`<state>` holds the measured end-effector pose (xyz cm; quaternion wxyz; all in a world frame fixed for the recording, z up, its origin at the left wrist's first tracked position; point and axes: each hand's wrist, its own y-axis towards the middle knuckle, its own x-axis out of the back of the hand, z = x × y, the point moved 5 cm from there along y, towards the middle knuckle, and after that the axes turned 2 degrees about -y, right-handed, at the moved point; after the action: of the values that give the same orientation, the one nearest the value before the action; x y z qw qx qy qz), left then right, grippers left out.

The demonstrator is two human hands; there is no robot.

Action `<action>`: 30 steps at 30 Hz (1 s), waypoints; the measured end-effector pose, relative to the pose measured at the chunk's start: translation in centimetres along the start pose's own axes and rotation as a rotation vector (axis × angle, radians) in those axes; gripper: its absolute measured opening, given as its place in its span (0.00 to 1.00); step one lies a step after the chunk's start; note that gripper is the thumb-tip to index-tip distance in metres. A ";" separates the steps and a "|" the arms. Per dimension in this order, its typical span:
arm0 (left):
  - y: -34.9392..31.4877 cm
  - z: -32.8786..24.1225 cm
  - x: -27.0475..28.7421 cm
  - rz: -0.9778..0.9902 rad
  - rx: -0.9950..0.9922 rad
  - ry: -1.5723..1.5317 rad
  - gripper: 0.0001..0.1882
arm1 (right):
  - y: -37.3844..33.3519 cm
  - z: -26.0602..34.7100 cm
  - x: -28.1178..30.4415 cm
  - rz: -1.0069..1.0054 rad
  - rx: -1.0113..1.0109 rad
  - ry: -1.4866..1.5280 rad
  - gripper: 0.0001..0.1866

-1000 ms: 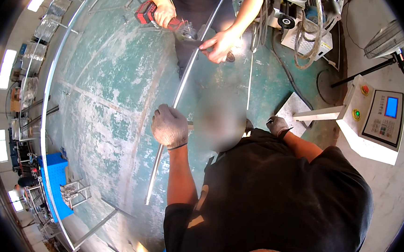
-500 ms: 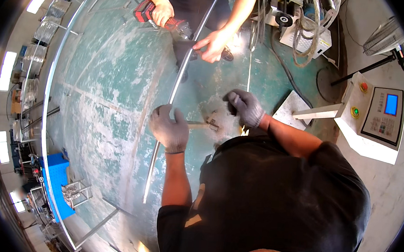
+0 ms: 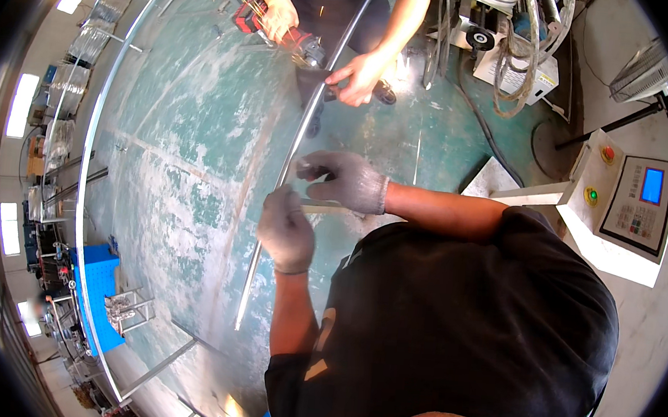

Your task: The person welds a metal rod held in a jig while a coworker uses a handheld grinder on the same rod. The welder repeatedly positions the rod, applies welds, and adjusts the rod's position. The coworker grinds the welds to smooth them.

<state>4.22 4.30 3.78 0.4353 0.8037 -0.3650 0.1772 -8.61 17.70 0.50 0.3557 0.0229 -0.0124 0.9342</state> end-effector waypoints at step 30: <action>-2.5 8.1 3.0 -0.153 0.333 0.492 0.12 | 13.2 -10.6 3.9 -0.745 -0.408 1.075 0.09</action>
<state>7.88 -2.82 -0.35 0.3852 0.8220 -0.1531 0.3905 -20.65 10.83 -10.01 0.6074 -0.5089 -0.0011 0.6100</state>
